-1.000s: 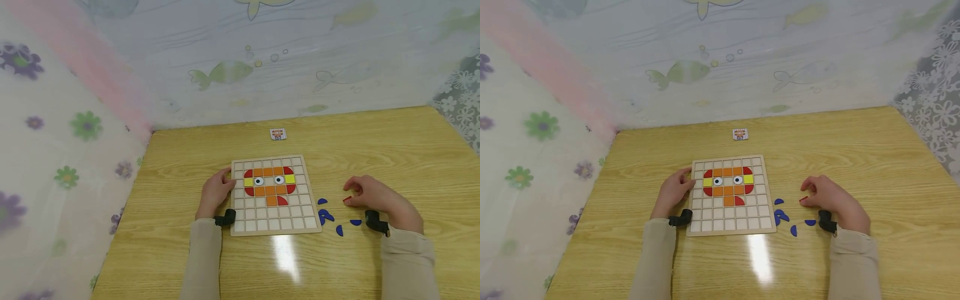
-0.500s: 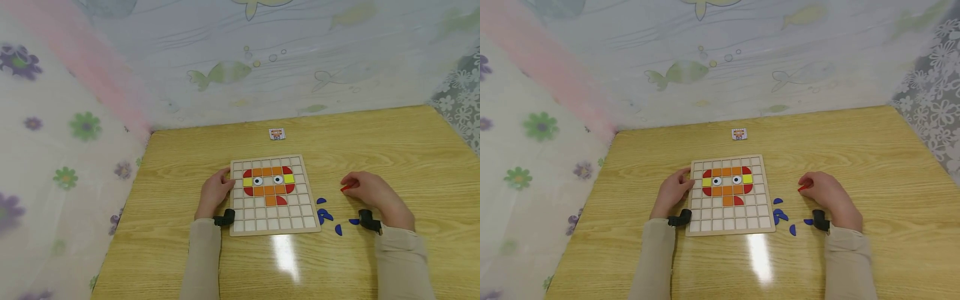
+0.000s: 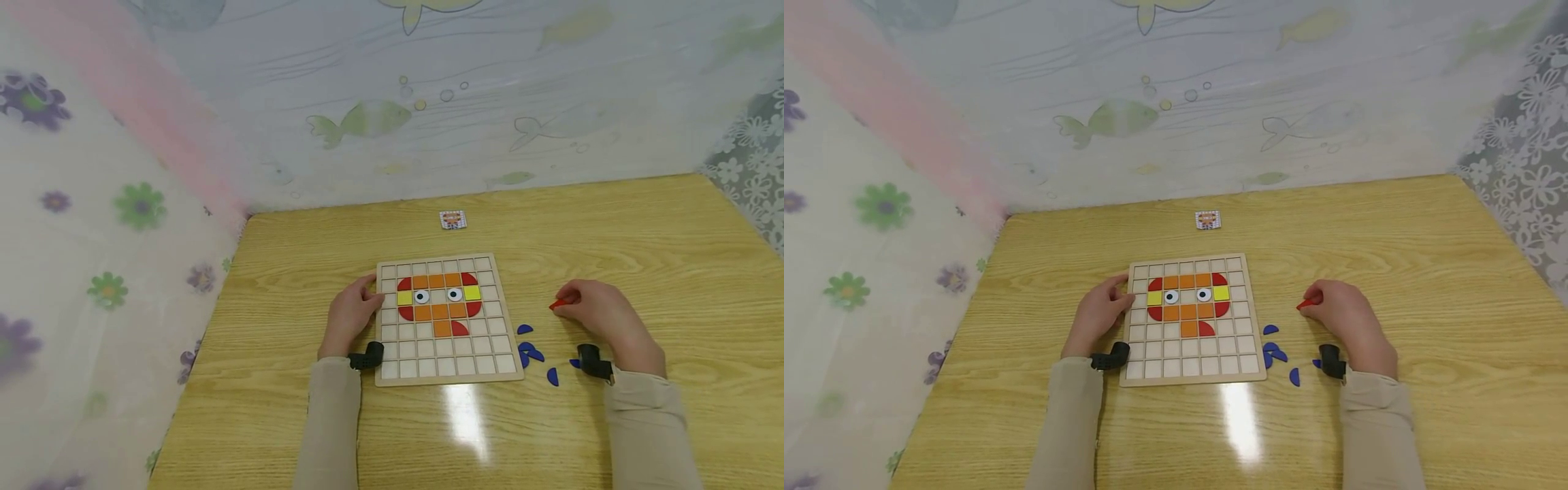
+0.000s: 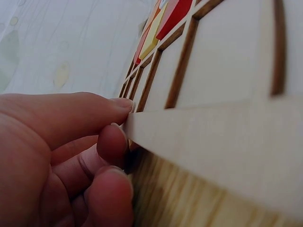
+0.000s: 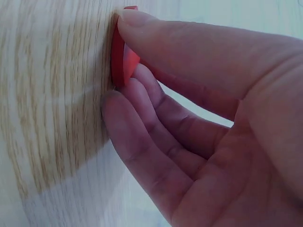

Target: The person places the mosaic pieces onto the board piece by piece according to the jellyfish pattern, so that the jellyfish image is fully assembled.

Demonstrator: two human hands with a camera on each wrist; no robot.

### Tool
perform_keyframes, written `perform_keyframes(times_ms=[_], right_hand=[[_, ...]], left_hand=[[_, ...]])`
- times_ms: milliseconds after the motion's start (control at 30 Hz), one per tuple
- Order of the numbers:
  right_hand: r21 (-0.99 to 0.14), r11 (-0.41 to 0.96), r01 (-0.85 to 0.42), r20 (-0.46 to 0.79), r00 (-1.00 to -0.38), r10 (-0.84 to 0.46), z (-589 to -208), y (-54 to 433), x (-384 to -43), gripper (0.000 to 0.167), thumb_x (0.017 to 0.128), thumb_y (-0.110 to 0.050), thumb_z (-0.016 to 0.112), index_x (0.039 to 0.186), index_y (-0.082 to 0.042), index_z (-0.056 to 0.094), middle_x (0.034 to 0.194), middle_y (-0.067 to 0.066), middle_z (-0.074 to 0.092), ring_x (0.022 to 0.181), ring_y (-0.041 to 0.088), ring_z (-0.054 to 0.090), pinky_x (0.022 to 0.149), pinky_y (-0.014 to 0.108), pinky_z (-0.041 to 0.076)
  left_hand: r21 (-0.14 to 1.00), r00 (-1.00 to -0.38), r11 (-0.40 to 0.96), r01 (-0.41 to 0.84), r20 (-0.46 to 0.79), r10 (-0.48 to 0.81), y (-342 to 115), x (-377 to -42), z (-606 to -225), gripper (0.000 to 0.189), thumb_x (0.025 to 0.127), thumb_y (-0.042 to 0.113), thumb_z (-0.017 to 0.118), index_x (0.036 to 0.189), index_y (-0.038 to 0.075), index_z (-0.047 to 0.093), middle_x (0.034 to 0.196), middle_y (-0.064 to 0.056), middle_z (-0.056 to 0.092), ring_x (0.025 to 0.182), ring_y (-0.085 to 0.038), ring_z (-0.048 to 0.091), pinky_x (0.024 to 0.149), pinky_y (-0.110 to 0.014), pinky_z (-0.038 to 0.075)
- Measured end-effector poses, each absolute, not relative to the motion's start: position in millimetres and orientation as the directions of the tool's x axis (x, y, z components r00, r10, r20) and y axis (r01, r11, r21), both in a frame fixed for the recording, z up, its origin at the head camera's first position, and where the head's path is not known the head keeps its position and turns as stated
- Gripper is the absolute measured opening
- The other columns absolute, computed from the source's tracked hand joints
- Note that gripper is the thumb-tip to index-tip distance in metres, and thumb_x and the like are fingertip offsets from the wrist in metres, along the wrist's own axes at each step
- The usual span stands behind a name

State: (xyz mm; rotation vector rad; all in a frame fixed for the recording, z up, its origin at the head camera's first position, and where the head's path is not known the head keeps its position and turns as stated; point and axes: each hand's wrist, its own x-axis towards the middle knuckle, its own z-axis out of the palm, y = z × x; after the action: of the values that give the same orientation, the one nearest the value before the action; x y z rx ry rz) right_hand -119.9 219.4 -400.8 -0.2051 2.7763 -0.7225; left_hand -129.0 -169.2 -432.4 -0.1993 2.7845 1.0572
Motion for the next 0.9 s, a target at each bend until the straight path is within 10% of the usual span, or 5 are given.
perform_keyframes(times_ms=[900], right_hand=[[-0.618,0.773,-0.143,-0.155,-0.942,-0.299,-401.7,182.9,-124.0,0.017,0.086,-0.021,0.059,0.098,-0.009,0.061,0.086,0.002,0.061,0.080,0.018,0.055,0.073,0.037,0.042]], left_hand=[[0.638,-0.978,0.747,-0.188,-0.191,-0.083,-168.8,-129.3,-434.2,0.046,0.085,0.032,0.059,0.128,0.020,0.048,0.072,0.001,0.054,0.052,-0.015,0.051,0.054,-0.029,0.037]])
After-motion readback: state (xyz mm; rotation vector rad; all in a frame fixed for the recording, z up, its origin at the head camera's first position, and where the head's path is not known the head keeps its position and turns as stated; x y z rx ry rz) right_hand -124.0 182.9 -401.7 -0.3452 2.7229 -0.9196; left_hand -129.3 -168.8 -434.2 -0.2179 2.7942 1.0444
